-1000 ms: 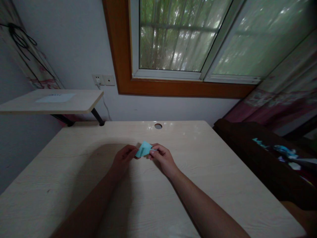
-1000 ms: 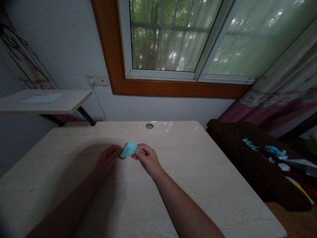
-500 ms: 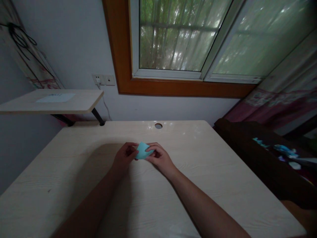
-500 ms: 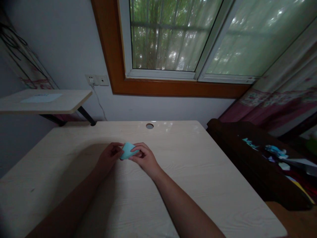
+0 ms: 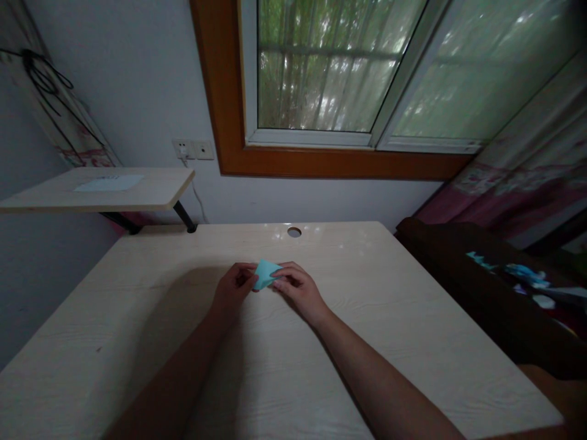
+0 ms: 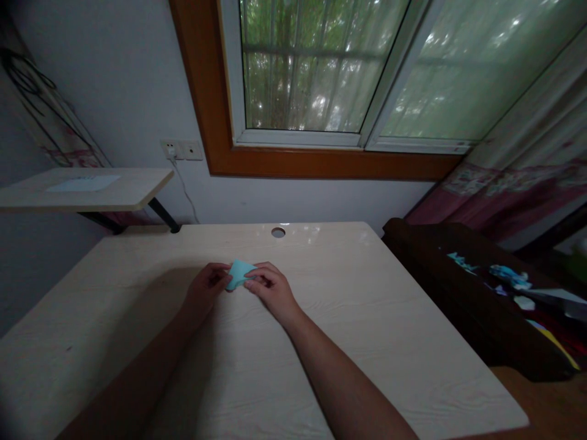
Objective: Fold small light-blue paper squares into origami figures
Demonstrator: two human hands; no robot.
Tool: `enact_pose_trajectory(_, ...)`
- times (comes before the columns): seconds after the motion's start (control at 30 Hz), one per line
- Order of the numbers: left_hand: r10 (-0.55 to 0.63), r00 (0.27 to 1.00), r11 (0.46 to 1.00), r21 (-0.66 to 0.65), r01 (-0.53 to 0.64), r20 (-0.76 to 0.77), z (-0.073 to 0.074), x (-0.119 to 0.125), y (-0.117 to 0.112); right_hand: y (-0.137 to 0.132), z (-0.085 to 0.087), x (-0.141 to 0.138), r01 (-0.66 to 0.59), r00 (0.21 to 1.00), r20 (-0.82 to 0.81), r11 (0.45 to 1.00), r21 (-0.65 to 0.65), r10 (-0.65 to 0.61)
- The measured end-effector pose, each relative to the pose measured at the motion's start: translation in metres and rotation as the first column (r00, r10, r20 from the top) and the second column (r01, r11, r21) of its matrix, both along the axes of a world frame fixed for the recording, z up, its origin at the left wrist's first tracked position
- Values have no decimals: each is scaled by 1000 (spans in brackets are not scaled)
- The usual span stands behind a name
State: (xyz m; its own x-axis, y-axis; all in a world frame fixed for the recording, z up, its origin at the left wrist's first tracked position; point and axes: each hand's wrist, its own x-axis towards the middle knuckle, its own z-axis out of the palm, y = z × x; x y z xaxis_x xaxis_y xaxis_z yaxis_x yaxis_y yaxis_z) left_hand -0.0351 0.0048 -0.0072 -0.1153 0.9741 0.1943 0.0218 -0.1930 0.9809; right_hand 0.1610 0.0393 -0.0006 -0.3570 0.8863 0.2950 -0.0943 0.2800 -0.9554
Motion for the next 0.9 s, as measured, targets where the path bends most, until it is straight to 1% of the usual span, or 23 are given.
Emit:
enact_pose_trajectory(0.2, 11, 1000, 1000, 27, -11, -13, 4, 2, -6, -4, 1, -2, -27, 999, -34, 999, -47, 25)
enact_pose_trajectory(0.43, -45, 999, 999, -12, 46, 13, 4, 3, -12, -7, -3, -4, -58, 988, -147, 990, -132, 39)
enact_pose_trajectory(0.57, -51, 999, 998, -31, 51, 16, 6, 6, -16, -10, -2, -2, -61, 989, -139, 989, -135, 42)
enact_pose_trajectory(0.7, -80, 996, 996, -29, 81, 28, 8, 9, -17, -12, -1, -1, -71, 989, -141, 988, -135, 51)
enact_pose_trajectory(0.8, -109, 992, 994, -1, 109, 57, 5, 8, -15, -11, 0, -1, -65, 991, -123, 991, -115, 51)
enact_pose_trajectory(0.9, -136, 990, 991, 20, 135, 28, 0, 7, -10, -9, -1, 1, -47, 995, -92, 996, -80, 40)
